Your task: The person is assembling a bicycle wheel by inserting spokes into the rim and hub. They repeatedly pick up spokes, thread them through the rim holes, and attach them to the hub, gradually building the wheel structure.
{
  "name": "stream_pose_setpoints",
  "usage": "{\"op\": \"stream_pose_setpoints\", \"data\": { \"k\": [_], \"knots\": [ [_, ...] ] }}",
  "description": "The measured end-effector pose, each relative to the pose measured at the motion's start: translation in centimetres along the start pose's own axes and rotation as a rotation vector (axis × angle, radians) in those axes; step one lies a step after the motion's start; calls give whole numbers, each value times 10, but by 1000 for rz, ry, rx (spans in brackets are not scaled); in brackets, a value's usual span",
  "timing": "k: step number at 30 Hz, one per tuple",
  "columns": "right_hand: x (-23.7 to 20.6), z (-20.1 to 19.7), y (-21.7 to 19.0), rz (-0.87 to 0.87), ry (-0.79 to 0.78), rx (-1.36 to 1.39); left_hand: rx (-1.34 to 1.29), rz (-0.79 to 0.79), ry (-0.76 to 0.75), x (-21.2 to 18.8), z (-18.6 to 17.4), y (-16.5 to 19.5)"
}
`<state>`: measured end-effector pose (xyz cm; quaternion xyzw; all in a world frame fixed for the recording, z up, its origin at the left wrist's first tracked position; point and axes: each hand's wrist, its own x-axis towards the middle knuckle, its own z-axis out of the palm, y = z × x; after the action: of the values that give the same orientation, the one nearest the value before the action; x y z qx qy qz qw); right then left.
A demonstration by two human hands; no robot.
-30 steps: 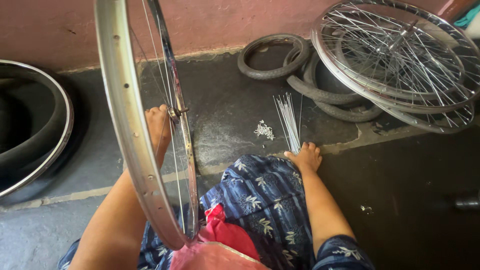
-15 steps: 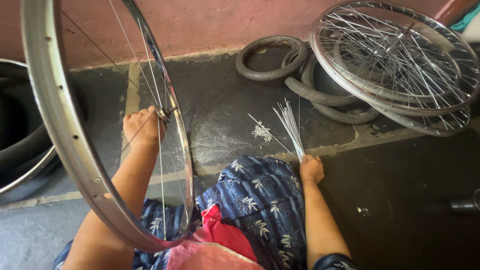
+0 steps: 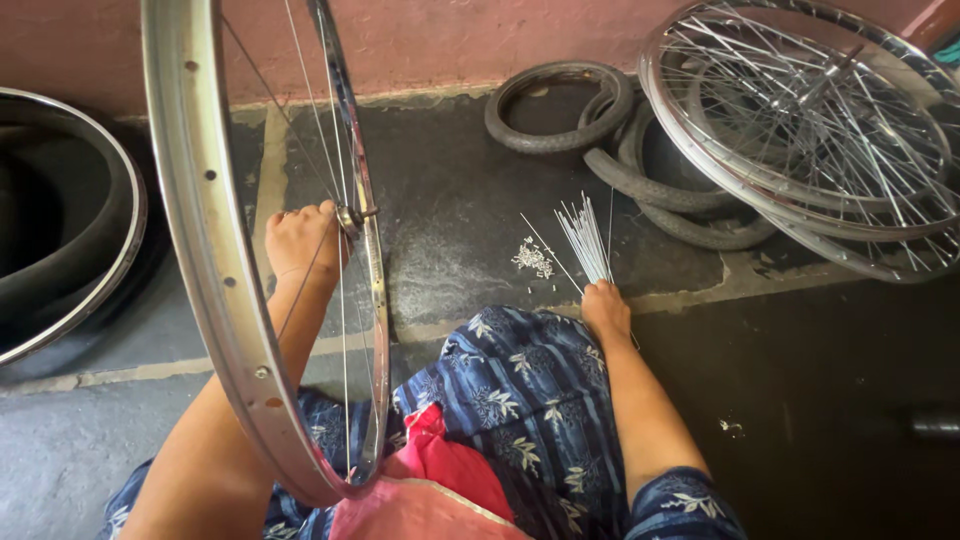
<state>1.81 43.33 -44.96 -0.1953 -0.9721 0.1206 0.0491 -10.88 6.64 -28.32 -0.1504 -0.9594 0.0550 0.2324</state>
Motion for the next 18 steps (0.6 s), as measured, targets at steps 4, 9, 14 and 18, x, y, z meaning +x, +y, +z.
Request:
{"op": "stream_pose_setpoints", "data": {
  "k": [4, 9, 14, 18],
  "knots": [
    [1, -1, 2, -109, 187, 35, -8, 6, 20, 1, -3, 1],
    [-3, -28, -34, -72, 419, 709, -33, 52, 73, 1, -11, -3],
    [-18, -35, -136, 184, -243, 1733, -38, 20, 67, 0, -19, -8],
    [-54, 20, -230, 427, -620, 1888, -19, 3, 26, -1, -22, -13]
  ]
}}
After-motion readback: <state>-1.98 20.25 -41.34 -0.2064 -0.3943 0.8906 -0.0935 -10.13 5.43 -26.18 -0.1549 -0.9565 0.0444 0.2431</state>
